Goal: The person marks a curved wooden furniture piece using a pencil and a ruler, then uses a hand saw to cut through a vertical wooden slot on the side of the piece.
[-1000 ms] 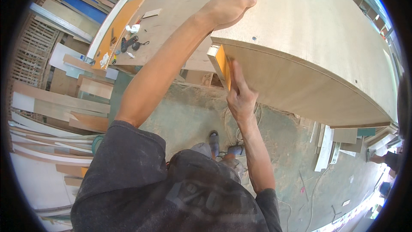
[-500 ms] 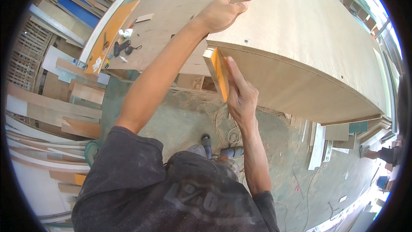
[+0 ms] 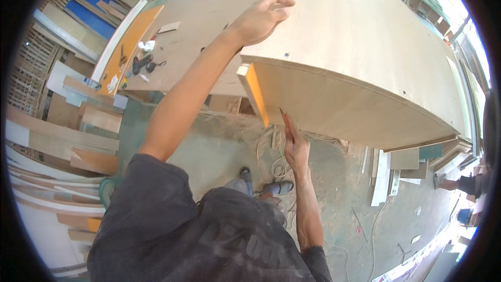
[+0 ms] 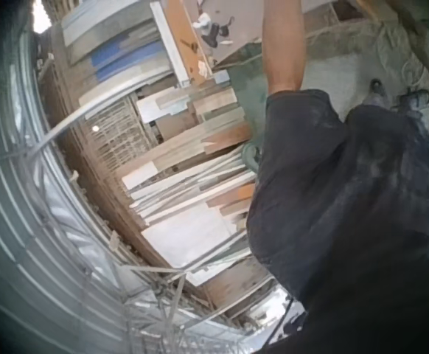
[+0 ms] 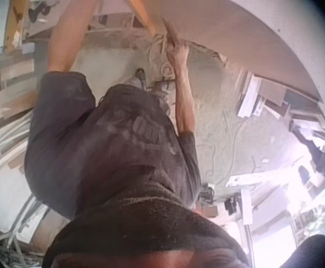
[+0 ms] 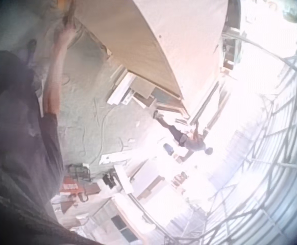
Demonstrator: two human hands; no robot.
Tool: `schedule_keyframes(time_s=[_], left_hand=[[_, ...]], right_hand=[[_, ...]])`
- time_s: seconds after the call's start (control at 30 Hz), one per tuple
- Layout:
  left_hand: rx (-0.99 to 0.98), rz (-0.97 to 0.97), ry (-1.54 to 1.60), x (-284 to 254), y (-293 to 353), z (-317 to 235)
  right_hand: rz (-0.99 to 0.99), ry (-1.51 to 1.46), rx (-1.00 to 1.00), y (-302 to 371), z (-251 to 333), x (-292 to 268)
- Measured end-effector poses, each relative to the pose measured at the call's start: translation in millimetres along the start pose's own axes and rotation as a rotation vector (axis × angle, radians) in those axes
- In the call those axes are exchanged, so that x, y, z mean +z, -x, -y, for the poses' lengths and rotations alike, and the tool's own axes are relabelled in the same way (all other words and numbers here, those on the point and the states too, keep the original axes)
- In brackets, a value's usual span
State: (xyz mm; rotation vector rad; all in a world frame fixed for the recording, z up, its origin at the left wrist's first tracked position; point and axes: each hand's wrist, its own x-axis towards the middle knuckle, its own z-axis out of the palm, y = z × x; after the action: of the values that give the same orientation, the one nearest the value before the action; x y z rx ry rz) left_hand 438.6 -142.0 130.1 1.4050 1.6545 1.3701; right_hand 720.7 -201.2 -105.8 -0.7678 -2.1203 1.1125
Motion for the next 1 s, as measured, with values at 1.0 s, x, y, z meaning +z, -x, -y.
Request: schedule_keyframes(time_s=[1.0], left_hand=[[0.002, -0.002, 0.045, 2.8, 4.9, -4.1]], right_hand=[[-0.224, -0.196, -0.459, -90.6, 104.2, 0.2]])
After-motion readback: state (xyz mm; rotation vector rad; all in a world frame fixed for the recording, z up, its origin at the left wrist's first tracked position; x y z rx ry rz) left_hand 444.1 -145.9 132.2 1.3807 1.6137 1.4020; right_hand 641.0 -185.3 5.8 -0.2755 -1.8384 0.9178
